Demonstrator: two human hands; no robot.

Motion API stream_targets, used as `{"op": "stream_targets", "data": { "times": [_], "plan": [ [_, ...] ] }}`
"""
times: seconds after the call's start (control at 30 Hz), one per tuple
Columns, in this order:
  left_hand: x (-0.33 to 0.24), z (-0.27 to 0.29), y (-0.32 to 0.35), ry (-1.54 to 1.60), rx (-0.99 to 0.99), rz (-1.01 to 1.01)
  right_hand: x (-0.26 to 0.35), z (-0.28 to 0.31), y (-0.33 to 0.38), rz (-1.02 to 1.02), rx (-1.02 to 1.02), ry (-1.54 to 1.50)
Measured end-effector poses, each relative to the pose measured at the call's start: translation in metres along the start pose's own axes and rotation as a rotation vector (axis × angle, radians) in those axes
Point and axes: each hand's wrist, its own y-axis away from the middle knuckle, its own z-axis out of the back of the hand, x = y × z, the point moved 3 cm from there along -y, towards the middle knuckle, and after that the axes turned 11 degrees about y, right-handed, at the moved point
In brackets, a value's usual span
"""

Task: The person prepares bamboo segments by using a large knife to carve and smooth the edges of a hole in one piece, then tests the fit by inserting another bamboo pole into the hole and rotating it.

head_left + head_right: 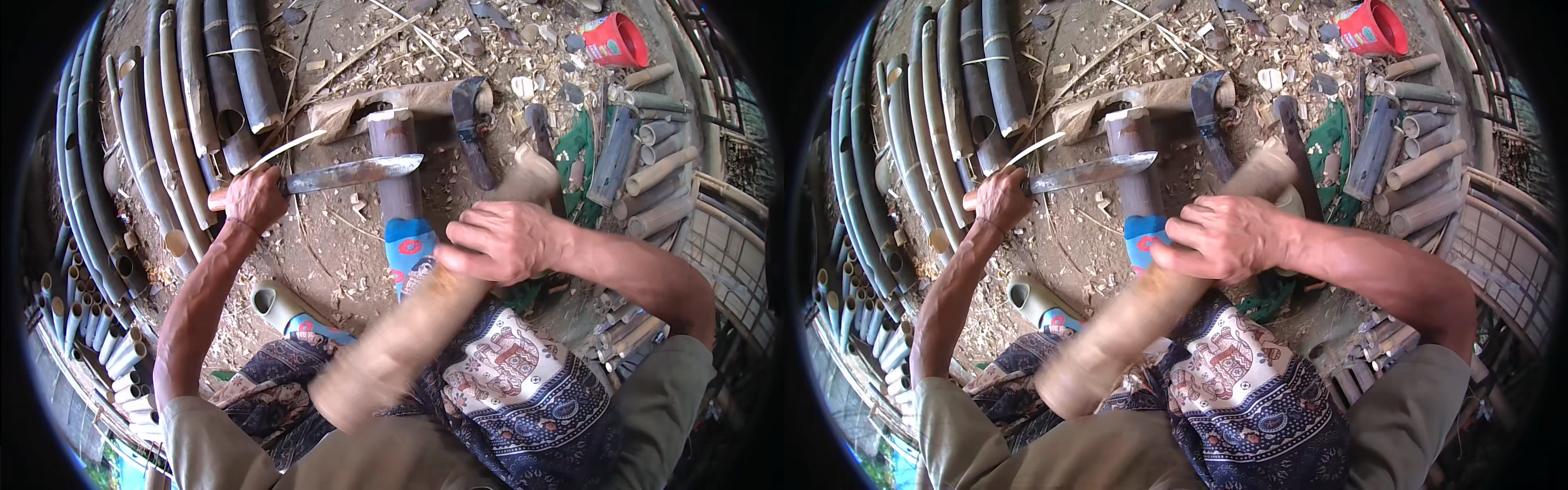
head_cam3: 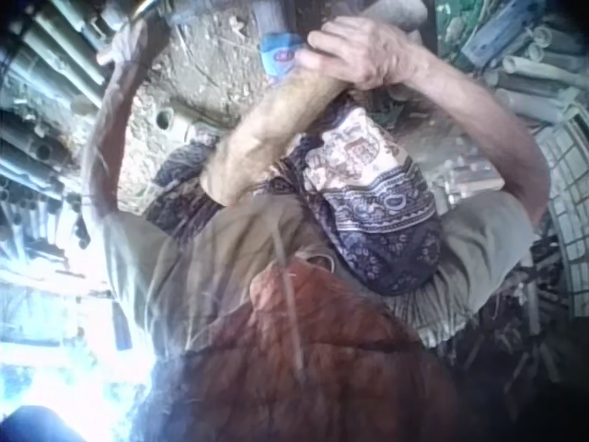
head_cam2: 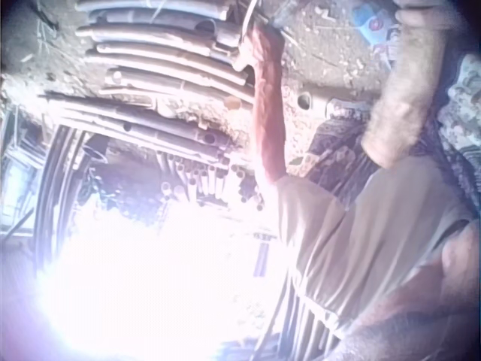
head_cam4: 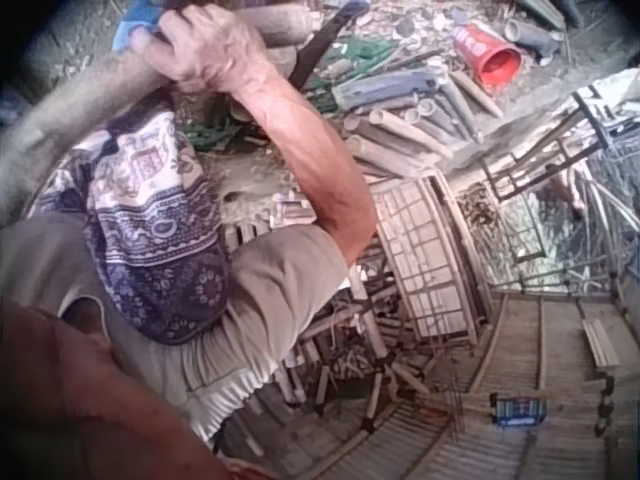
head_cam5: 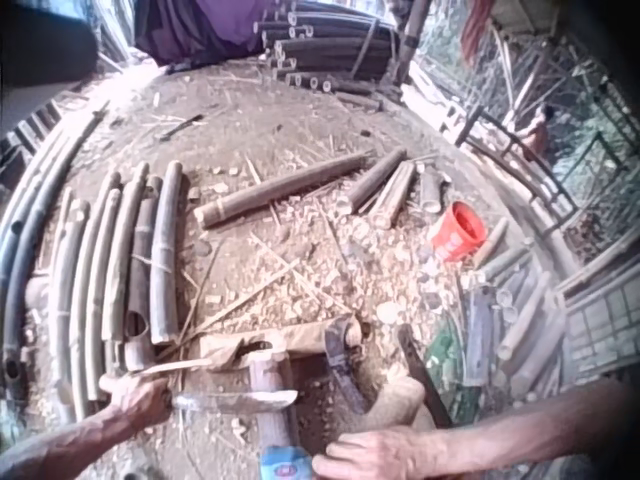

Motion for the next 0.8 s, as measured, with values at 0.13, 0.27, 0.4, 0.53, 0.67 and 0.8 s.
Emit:
{"op": "stream_targets", "data": {
  "times": [0.13,0.27,0.4,0.53,0.67,0.8],
  "plan": [
    [0.001,-0.003,-0.008,-0.029,0.003,0.028,-0.074,-0.009,0.018,-0.462,0.676,0.194],
    [0.011,0.001,-0.005,-0.024,-0.039,-0.023,-0.011,0.023,-0.002,-0.296,0.298,0.046],
    [0.004,0.001,-0.013,-0.024,0.034,-0.024,-0.04,-0.001,0.016,-0.16,0.208,0.017],
    [0.006,-0.003,-0.014,-0.007,0.065,0.064,-0.068,0.007,0.027,-0.529,0.588,0.217],
    [0.004,0.005,-0.012,-0.018,-0.013,-0.032,0.006,0.013,0.002,-0.055,-0.014,-0.05],
    [0.003,-0.003,-0.018,-0.006,0.022,-0.029,-0.081,0.006,0.039,-0.477,0.496,0.191]
  ]
}}
